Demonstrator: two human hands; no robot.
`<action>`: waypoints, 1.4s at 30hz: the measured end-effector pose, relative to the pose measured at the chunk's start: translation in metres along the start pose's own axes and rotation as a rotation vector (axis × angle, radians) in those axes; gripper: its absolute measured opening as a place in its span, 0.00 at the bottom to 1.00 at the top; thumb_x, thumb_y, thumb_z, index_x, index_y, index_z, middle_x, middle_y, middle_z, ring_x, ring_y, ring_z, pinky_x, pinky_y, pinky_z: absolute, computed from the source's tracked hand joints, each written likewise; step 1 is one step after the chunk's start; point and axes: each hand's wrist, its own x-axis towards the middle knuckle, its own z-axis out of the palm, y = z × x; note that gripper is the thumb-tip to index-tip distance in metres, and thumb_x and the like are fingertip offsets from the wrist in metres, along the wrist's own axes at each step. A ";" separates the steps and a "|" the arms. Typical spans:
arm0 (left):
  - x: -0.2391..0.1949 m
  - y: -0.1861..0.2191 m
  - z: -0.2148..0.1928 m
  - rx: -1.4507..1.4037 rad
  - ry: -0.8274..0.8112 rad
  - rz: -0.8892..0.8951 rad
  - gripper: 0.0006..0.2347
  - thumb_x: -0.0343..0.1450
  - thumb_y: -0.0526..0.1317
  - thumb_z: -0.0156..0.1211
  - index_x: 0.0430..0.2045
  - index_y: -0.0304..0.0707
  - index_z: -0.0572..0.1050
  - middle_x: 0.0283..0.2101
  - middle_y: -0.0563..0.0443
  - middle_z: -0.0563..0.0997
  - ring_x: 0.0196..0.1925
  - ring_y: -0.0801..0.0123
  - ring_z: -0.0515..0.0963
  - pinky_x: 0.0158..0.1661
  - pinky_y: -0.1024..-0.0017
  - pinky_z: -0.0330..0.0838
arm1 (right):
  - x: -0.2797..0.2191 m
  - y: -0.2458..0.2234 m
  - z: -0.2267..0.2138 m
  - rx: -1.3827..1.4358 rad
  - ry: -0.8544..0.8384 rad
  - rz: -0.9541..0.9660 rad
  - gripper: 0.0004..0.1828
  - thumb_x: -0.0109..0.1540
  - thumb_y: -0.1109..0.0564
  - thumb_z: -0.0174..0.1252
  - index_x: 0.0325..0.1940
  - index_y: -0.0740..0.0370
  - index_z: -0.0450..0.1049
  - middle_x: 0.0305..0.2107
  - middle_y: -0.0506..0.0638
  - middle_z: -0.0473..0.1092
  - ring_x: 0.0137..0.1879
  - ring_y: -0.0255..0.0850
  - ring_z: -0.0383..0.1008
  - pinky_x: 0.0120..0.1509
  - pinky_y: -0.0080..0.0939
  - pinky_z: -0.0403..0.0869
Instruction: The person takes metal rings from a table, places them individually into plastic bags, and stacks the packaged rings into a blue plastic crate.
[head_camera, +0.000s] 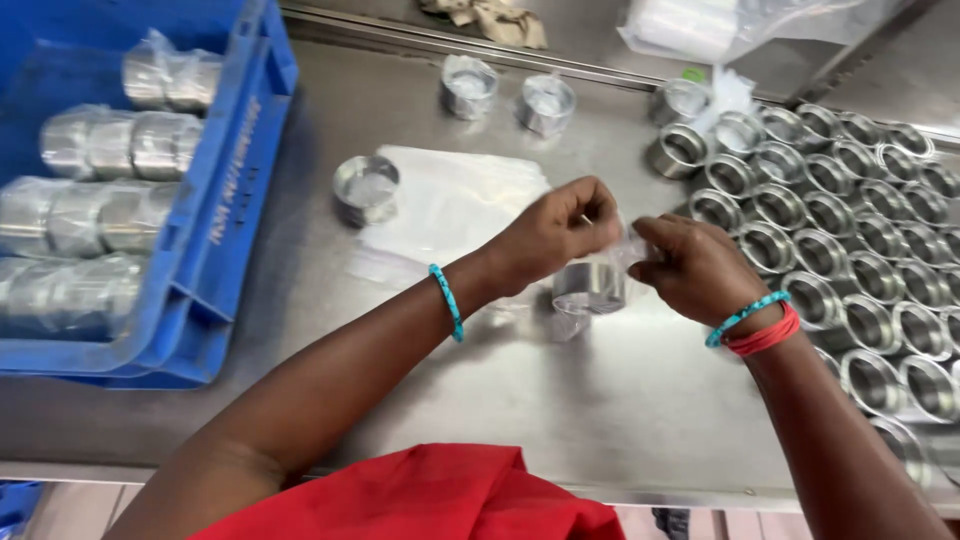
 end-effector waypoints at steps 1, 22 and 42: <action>0.003 -0.016 0.005 0.009 -0.065 -0.034 0.11 0.69 0.37 0.65 0.41 0.37 0.70 0.37 0.59 0.74 0.38 0.71 0.75 0.41 0.69 0.76 | 0.001 0.021 0.007 0.036 0.035 -0.080 0.21 0.55 0.64 0.61 0.53 0.58 0.77 0.33 0.55 0.73 0.40 0.50 0.76 0.44 0.49 0.73; 0.092 -0.061 0.024 0.988 -0.225 -0.112 0.25 0.60 0.40 0.70 0.50 0.34 0.71 0.43 0.32 0.83 0.47 0.42 0.83 0.47 0.55 0.77 | 0.009 0.105 0.101 1.067 0.404 -0.123 0.28 0.55 0.76 0.45 0.59 0.66 0.61 0.48 0.59 0.74 0.57 0.46 0.79 0.60 0.43 0.78; 0.000 0.015 -0.043 1.403 -0.092 -0.598 0.25 0.63 0.57 0.69 0.40 0.33 0.77 0.46 0.37 0.81 0.49 0.47 0.81 0.47 0.54 0.75 | 0.014 0.082 0.134 -0.106 0.379 0.013 0.41 0.56 0.40 0.64 0.72 0.41 0.62 0.74 0.78 0.38 0.76 0.74 0.34 0.66 0.80 0.49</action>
